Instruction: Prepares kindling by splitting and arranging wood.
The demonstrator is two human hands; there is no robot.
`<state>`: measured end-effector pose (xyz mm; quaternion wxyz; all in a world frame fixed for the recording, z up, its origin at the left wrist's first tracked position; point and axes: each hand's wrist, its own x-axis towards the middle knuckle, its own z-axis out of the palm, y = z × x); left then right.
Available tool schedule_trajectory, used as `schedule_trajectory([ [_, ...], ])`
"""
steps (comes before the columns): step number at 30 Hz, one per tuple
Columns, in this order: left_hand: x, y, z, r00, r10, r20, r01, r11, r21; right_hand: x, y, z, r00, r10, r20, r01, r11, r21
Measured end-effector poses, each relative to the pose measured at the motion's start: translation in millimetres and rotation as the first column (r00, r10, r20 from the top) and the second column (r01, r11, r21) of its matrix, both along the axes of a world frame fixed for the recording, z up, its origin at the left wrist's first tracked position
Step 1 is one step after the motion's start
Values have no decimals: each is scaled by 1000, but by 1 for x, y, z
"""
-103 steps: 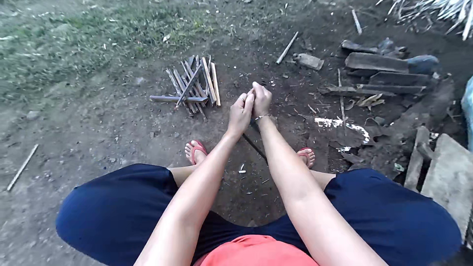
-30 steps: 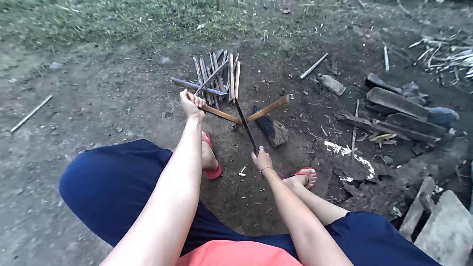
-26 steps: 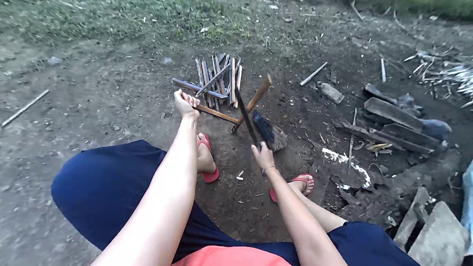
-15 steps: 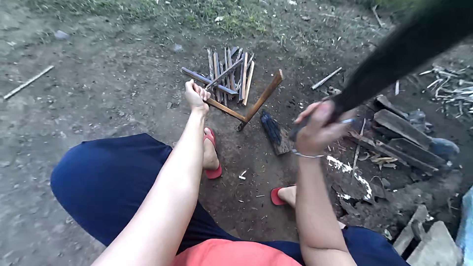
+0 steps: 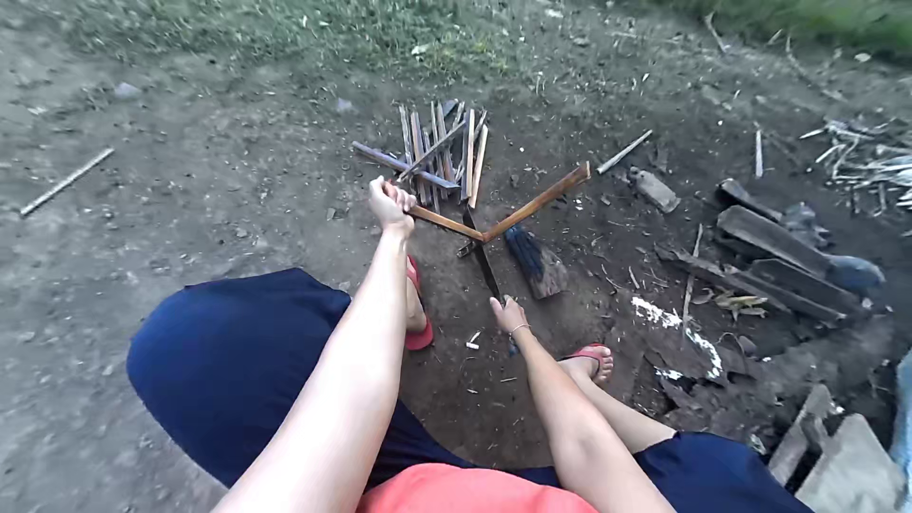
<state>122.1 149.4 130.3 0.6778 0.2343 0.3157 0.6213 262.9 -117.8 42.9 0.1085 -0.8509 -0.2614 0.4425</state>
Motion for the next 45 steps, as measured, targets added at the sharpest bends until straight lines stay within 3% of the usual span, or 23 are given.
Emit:
schedule_trajectory([
  [4, -3, -4, -8, 999, 32, 2, -32, 998, -63, -1, -6, -12, 995, -64, -73, 66, 997, 27],
  [10, -20, 11, 28, 995, 13, -99, -5, 996, 85, -17, 10, 32, 958, 184, 218, -153, 977, -150],
  [16, -10, -2, 142, 984, 8, 178, -61, 953, 296, 12, 13, 109, 898, -67, 435, -8, 986, 169],
  [19, 10, -20, 183, 983, -23, 182, -50, 919, 391, 21, 10, 116, 849, -164, 503, 40, 968, 247],
  [21, 20, -24, 164, 997, 15, -80, 21, 899, 437, 12, 5, 73, 909, -123, 399, 70, 987, 145],
  [22, 21, -29, 138, 960, 18, -281, 109, 897, 429, 9, 0, 47, 946, -64, 318, 57, 998, 32],
  [24, 24, -28, 85, 860, -28, -510, 220, 922, 320, 12, 6, 22, 977, -1, 212, 25, 993, -111],
  [27, 13, -30, 31, 847, 13, -531, 58, 992, 116, 7, 10, 23, 979, 73, 191, -40, 984, -172],
  [30, 9, -29, 22, 847, 19, -531, 3, 999, 42, 1, 5, 12, 956, 133, 262, -84, 978, -191],
  [32, 7, -30, 17, 783, 35, -621, -10, 999, 44, -5, 2, 4, 955, 131, 268, -78, 977, -198],
  [34, 5, -34, 9, 615, -2, -789, 64, 997, 48, -6, 0, 0, 960, 101, 259, -51, 980, -193],
  [37, 6, -42, 8, 141, -20, -990, 344, 938, 30, -5, 0, -1, 970, 52, 237, -8, 983, -185],
  [38, 12, -45, 6, 48, 20, -999, 423, 905, 39, -7, -1, -3, 972, 38, 233, 5, 983, -183],
  [39, 20, -46, 5, 22, 71, -997, 484, 872, 72, -8, -1, -4, 973, 25, 231, 17, 984, -180],
  [41, 39, -48, 5, 140, 122, -983, 523, 834, 178, -12, -1, -7, 974, 8, 228, 32, 985, -170],
  [43, 59, -53, 12, 302, 160, -940, 446, 847, 287, -15, -2, -9, 977, -4, 211, 40, 986, -163],
  [45, 78, -59, 23, 368, 211, -906, 325, 883, 338, -15, -3, -9, 977, 9, 211, 28, 984, -175],
])
